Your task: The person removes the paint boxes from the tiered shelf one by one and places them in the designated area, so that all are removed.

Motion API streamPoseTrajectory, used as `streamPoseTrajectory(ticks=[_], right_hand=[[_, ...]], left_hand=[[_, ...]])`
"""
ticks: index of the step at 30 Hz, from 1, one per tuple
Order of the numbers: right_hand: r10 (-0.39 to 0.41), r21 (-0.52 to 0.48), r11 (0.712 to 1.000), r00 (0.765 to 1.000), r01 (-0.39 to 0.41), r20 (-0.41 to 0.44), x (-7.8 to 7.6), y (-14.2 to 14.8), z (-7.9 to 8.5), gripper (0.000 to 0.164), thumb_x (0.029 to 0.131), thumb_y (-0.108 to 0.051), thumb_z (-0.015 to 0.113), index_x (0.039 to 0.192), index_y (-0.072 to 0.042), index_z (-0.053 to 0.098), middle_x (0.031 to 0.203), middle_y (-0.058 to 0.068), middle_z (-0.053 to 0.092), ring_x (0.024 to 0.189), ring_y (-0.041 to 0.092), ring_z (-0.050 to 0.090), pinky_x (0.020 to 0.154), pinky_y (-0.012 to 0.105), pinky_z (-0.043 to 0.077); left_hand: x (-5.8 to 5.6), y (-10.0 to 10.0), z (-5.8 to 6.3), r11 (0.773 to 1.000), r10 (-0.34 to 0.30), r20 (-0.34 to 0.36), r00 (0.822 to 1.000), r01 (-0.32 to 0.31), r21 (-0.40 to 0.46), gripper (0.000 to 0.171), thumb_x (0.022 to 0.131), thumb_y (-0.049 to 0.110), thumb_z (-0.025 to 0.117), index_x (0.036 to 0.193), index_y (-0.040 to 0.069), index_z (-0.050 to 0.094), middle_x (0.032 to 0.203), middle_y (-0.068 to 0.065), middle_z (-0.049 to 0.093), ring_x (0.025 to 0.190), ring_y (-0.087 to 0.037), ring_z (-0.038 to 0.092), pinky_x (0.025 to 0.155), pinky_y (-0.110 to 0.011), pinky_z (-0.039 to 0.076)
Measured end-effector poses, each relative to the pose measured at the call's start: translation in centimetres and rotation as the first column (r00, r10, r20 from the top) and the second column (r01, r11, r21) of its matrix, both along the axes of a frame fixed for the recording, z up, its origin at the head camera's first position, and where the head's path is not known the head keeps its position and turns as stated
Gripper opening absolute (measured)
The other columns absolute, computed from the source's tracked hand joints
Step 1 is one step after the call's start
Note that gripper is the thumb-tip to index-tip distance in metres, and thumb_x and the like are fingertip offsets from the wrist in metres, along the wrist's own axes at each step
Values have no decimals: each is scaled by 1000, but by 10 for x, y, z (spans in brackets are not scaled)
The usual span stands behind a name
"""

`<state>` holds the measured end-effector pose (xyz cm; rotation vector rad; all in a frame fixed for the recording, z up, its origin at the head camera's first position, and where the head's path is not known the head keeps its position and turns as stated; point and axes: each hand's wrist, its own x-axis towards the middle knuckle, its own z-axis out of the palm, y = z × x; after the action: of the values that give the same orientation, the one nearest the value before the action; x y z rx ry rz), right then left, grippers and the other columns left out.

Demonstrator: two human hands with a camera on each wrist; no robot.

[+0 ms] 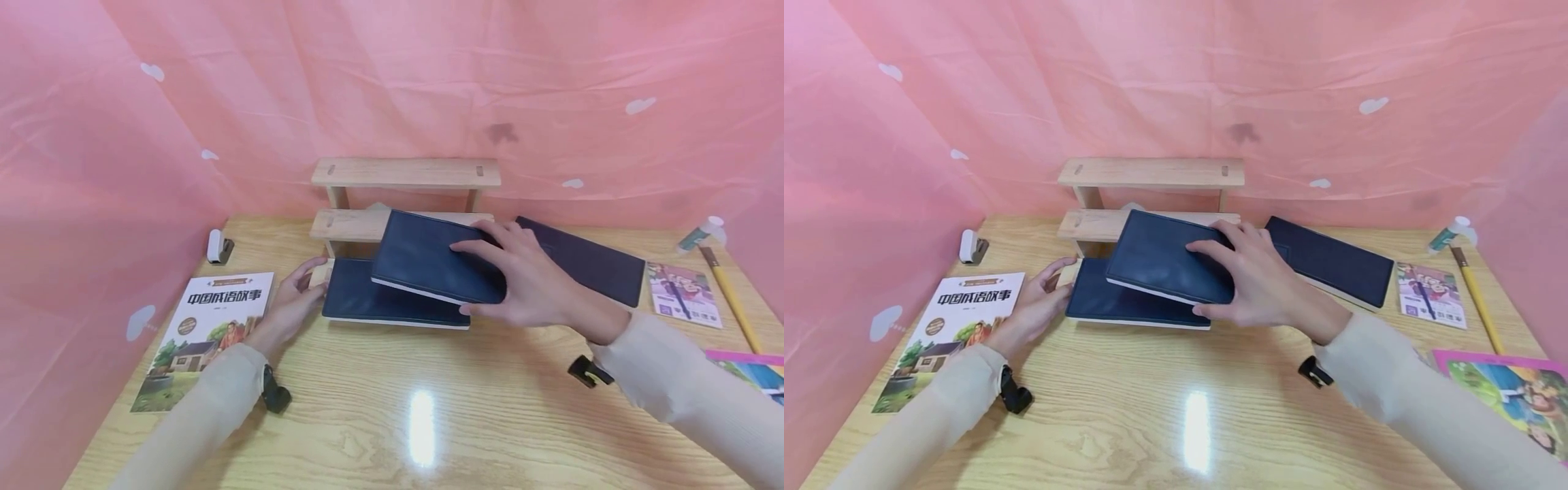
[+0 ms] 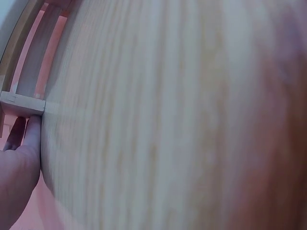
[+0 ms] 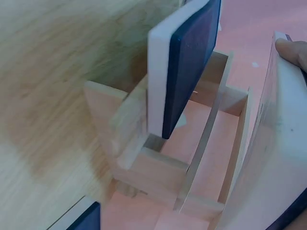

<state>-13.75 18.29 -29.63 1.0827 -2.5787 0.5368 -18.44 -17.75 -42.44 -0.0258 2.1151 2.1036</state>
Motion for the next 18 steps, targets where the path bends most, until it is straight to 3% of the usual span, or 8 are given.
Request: streamPoseTrajectory(ticks=[8, 18], right_hand=[[-66, -45, 997, 998, 67, 21, 32, 29, 1, 77, 57, -43, 79, 126, -21, 52, 134, 15, 38, 118, 34, 31, 86, 53, 26], [-133, -84, 987, 991, 135, 29, 54, 70, -7, 82, 49, -37, 84, 124, -20, 54, 134, 14, 39, 119, 36, 32, 87, 55, 24]], left_hand=[[0, 0, 0, 1000, 3, 6, 1000, -3, -15, 48, 85, 1, 55, 129, 20, 47, 133, -7, 46, 113, -20, 50, 83, -24, 48], [2, 1, 2, 1000, 5, 1, 1000, -5, -31, 48, 85, 3, 56, 128, 22, 48, 133, -6, 45, 117, -21, 47, 85, -25, 47]])
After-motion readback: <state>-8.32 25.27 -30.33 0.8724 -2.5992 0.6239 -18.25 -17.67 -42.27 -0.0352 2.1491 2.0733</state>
